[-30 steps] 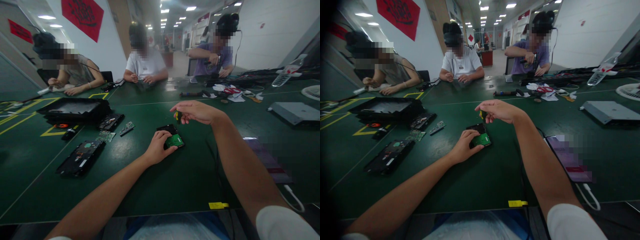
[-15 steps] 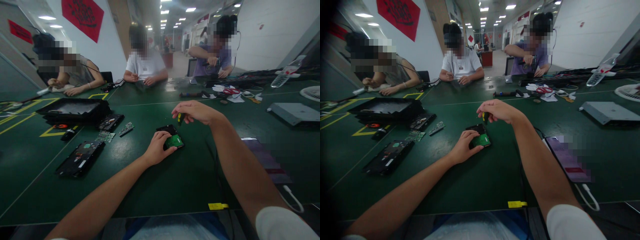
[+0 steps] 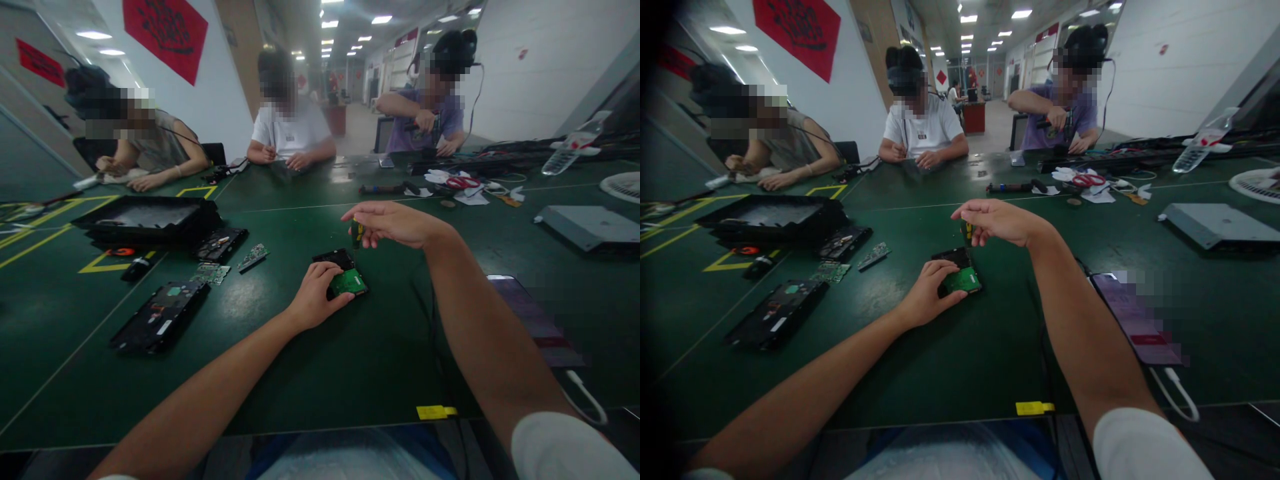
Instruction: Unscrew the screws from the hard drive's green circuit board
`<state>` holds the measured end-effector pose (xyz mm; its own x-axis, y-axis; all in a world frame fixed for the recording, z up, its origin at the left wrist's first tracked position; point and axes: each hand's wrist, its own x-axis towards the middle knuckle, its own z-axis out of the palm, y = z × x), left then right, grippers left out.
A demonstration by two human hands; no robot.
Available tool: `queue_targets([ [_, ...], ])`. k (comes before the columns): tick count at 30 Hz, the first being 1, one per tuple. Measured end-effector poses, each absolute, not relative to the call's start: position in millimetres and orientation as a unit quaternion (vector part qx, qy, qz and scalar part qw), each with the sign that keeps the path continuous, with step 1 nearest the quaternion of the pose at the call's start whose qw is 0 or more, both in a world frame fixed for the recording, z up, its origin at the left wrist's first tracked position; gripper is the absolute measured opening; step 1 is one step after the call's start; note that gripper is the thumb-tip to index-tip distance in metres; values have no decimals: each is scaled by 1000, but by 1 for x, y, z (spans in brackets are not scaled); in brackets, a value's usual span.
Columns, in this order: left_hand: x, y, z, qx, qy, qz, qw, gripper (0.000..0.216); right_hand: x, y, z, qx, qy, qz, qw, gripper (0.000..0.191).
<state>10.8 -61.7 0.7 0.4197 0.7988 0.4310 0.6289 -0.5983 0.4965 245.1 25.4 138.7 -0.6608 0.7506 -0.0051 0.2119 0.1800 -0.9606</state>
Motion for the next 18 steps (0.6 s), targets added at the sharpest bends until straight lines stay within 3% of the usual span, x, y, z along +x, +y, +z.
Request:
queue_targets([
  [7,11,-61,-1,829,439,317,140,50,248,41,129,-420,-736,438,299,24],
  [13,11,-60,-4,830,433,327,131,51,237,31,133,-414,-714,488,284,14],
  [18,11,-60,-4,833,427,328,128,51,234,24,137,-361,-710,550,252,30],
])
